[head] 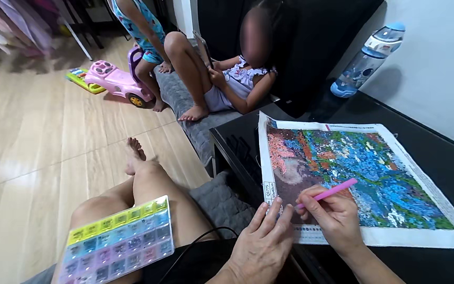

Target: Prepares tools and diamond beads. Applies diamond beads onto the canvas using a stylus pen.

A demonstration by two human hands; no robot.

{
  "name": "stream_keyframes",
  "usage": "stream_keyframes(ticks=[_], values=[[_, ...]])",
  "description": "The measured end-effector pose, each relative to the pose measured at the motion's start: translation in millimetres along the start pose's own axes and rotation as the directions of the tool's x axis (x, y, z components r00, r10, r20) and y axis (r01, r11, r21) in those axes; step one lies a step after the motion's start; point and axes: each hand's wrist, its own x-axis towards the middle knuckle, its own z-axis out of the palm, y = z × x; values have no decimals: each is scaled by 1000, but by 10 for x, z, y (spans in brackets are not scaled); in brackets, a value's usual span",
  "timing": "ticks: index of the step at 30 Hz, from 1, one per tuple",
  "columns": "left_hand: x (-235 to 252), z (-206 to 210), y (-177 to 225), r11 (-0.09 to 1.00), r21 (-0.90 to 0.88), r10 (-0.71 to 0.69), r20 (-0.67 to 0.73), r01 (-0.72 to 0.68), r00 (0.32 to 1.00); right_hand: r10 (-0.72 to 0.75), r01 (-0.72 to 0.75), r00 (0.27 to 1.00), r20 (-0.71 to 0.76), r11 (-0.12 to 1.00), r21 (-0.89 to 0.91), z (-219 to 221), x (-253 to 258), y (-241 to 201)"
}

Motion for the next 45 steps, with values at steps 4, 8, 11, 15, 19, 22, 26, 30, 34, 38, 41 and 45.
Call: stream_keyframes(ticks=[4, 8, 11, 15, 19, 22, 26, 30, 34, 38, 41, 45], values=[[4, -6, -8, 999, -45, -20, -6, 20, 1000, 28, -28, 999, 38, 999, -17, 0, -6, -6], [-2, -14, -22, 998, -68, -6, -41, 4, 999, 5, 6, 990, 141, 997, -76, 1, -24, 24], [-6, -15, -25, 998, -69, -3, -55, -1, 999, -27, 39, 987, 157, 997, -73, 5, -27, 38], [-6, -8, -30, 997, -81, -8, -67, 3, 998, -29, 38, 988, 150, 997, -61, 13, -27, 36], [-14, -1, -31, 996, -84, -15, -71, 9, 997, -32, 39, 987, 158, 998, -46, 18, -41, 36], [-12, -8, -29, 997, -78, -16, -59, 11, 998, -25, 31, 987, 159, 999, -38, 18, -52, 32], [-9, -8, -36, 998, -61, -7, -56, 3, 998, -26, 35, 986, 167, 998, -49, 12, -52, 26], [-6, -10, -39, 998, -64, -4, -57, 0, 998, -13, 20, 986, 168, 999, -42, 11, -55, 23], [-3, -16, -41, 998, -60, -2, -55, -2, 999, -3, 10, 985, 171, 999, -42, 9, -52, 19], [1, -24, -43, 998, -58, 3, -45, -5, 999, 10, -3, 985, 172, 999, -38, 9, -52, 12], [-2, -21, -45, 998, -59, 4, -48, -7, 999, 11, -6, 985, 173, 999, -31, 11, -53, 12], [1, -15, -50, 999, -48, 5, -51, -8, 999, 4, 3, 987, 162, 999, -39, 19, -50, 15]])
